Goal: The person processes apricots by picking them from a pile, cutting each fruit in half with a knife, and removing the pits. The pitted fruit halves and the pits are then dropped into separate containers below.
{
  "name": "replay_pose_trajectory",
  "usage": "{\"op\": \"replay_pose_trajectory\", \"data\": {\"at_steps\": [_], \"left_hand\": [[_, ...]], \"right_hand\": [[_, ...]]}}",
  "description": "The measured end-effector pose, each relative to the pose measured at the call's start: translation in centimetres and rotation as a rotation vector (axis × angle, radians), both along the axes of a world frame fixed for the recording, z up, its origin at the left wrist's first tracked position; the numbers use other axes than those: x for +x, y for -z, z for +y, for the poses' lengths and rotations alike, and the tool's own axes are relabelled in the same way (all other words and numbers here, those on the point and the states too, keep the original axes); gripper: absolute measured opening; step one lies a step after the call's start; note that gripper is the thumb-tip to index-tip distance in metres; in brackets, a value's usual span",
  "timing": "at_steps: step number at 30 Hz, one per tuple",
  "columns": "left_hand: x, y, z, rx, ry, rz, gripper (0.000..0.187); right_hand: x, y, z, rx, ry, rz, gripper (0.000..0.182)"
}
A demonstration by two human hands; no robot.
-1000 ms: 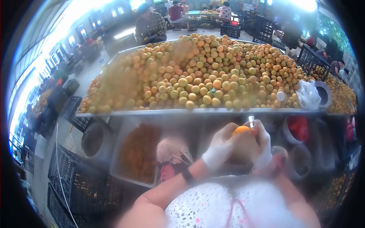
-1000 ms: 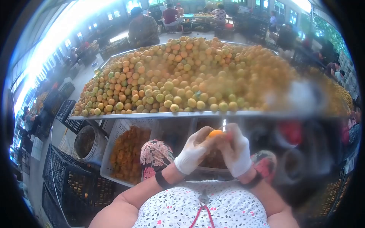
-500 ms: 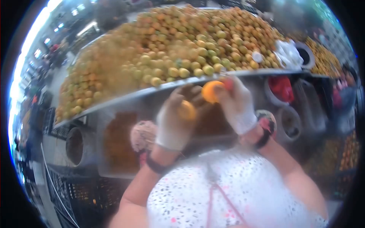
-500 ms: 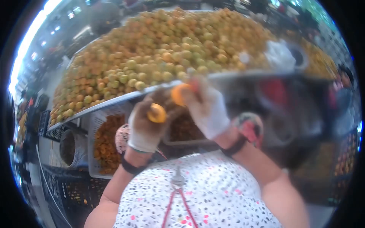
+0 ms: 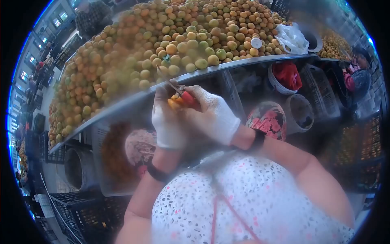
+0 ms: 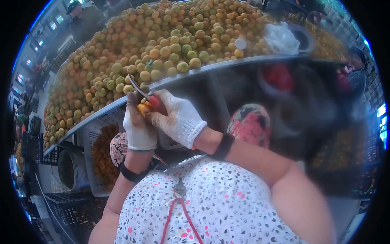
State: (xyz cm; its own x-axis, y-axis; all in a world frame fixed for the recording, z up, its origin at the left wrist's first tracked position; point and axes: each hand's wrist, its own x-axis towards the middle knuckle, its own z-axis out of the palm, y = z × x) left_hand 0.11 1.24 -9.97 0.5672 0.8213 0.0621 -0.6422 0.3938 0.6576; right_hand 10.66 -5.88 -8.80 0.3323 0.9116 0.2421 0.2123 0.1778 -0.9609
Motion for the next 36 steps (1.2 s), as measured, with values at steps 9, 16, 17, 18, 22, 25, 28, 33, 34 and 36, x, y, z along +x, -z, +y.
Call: {"op": "replay_pose_trajectory", "data": {"at_steps": [9, 16, 17, 18, 22, 25, 28, 33, 34, 36], "left_hand": [[0.8, -0.4, -0.6, 0.690, -0.592, 0.496, 0.029], [-1.2, 1.8, -0.5, 0.536, -0.287, 0.358, 0.025], [-2.4, 0.7, -1.2, 0.283, -0.083, 0.362, 0.023], [-2.8, 1.5, -0.8, 0.273, -0.006, 0.276, 0.025], [-5.3, 0.1, -1.1, 0.077, 0.069, 0.182, 0.032], [-7.9, -2.8, -1.4, 0.327, 0.058, 0.291, 0.048], [-9.1, -2.0, -1.0, 0.678, -0.165, 0.353, 0.055], [-10.7, -5.0, -3.2, 0.239, -0.016, 0.143, 0.058], [-10.9, -5.0, -3.3, 0.247, -0.025, 0.146, 0.058], [-10.8, -4.5, -3.5, 0.243, 0.067, -0.054, 0.054]], "right_hand": [[-0.4, -0.9, -0.9, 0.014, -0.010, 0.203, 0.034], [-1.1, -3.5, -2.0, 0.033, 0.055, -0.468, 0.045], [-0.5, -2.8, -2.0, 0.079, -0.020, -0.481, 0.044], [-0.1, -2.2, -1.7, -0.037, -0.053, -0.415, 0.041], [-0.7, -0.9, -0.3, -0.066, -0.270, 0.201, 0.024], [-2.6, -1.3, 0.5, -0.045, -0.233, 0.035, 0.029], [-1.9, -0.9, 1.5, -0.192, -0.434, 0.512, 0.037], [-2.7, -2.2, 1.8, -0.270, -1.033, 0.982, 0.042], [-4.6, -3.2, 0.9, -0.286, -0.663, 0.864, 0.037], [-5.4, -3.1, 0.3, -0.283, -0.302, 0.732, 0.032]]}}
